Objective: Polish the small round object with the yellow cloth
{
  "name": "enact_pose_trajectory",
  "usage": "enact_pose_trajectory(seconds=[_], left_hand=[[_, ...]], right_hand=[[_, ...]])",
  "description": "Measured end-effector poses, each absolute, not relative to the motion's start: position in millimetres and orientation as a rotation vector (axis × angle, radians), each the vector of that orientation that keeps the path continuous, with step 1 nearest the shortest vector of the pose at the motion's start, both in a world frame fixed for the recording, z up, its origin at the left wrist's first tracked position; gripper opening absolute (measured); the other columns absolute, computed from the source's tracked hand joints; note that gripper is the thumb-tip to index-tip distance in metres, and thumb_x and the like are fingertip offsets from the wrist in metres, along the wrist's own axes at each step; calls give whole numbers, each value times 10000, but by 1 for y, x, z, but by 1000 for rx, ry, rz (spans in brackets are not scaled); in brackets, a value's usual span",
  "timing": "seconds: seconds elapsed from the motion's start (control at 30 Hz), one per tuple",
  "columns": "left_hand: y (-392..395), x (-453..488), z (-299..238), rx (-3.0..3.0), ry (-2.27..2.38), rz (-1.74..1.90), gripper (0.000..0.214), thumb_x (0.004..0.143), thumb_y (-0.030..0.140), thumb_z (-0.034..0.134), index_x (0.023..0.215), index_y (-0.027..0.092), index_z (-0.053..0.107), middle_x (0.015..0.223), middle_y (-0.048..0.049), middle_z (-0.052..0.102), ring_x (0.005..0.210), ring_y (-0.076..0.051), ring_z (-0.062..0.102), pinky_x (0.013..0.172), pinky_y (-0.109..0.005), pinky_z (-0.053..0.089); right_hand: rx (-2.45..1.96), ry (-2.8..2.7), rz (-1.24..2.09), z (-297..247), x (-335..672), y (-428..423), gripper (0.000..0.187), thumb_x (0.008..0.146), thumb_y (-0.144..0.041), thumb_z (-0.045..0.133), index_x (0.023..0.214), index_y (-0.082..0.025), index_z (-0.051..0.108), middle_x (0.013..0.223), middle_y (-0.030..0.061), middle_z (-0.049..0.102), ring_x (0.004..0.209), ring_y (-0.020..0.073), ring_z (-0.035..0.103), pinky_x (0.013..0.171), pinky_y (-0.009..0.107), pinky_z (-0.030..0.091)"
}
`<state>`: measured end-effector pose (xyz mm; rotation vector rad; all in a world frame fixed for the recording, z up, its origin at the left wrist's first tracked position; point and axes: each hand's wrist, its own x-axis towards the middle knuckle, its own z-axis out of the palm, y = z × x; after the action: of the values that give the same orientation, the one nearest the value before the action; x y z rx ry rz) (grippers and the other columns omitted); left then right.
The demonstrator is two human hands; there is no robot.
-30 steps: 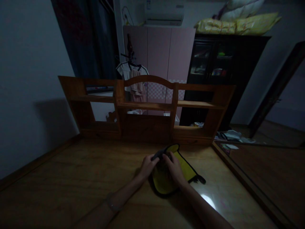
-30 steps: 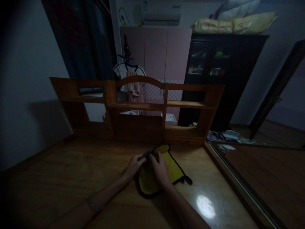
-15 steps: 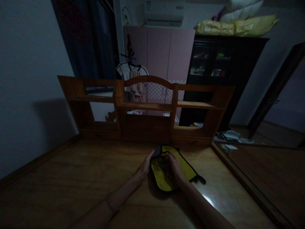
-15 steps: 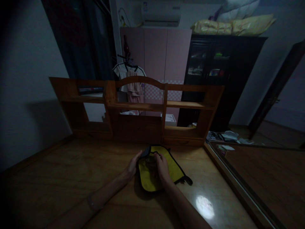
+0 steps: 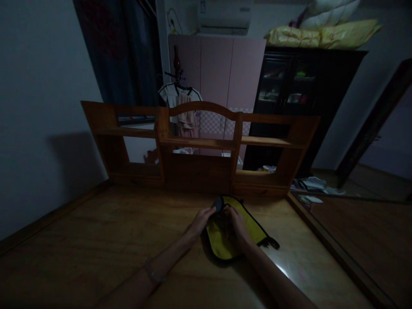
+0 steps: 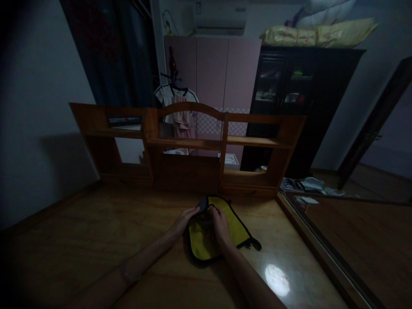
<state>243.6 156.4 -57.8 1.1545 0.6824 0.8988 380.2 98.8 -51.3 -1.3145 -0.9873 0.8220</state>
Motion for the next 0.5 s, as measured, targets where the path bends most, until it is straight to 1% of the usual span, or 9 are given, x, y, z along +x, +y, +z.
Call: enact_pose_trajectory(seconds=[0.13, 0.3, 0.4, 0.5], left_hand=[[154, 243, -55, 1242, 690, 891, 441, 737, 462, 624, 958, 87, 692, 851, -75, 719, 779, -202, 640, 733, -290, 465], [155, 243, -57, 1350, 732, 902, 428, 737, 468, 618, 928, 93, 694, 885, -84, 716, 784, -208, 639, 714, -287, 469], [157, 244, -59, 1374, 720, 929, 396, 749, 433, 610, 944, 98, 690, 921, -94, 715, 839, -220, 641, 766, -305, 474], [158, 245, -60, 1323, 690, 974, 401, 717, 345, 650, 1050, 123, 653, 1027, -96, 697, 946, -221, 629, 855, -318, 465]], right_hand=[[-1306, -937, 891, -52, 379, 99, 387, 799, -532, 453, 895, -187, 601, 740, 16, 639, 497, 143, 568, 360, 210, 390], [-1292, -924, 950, -51, 376, 95, 413, 798, -559, 460, 959, -197, 577, 682, -3, 602, 371, 118, 498, 278, 207, 340], [-1290, -940, 953, -52, 375, 96, 407, 798, -563, 467, 936, -197, 579, 653, -11, 589, 351, 109, 483, 279, 202, 334], [-1298, -949, 921, -54, 376, 98, 405, 795, -565, 473, 907, -192, 584, 686, 3, 611, 417, 122, 528, 317, 200, 357]])
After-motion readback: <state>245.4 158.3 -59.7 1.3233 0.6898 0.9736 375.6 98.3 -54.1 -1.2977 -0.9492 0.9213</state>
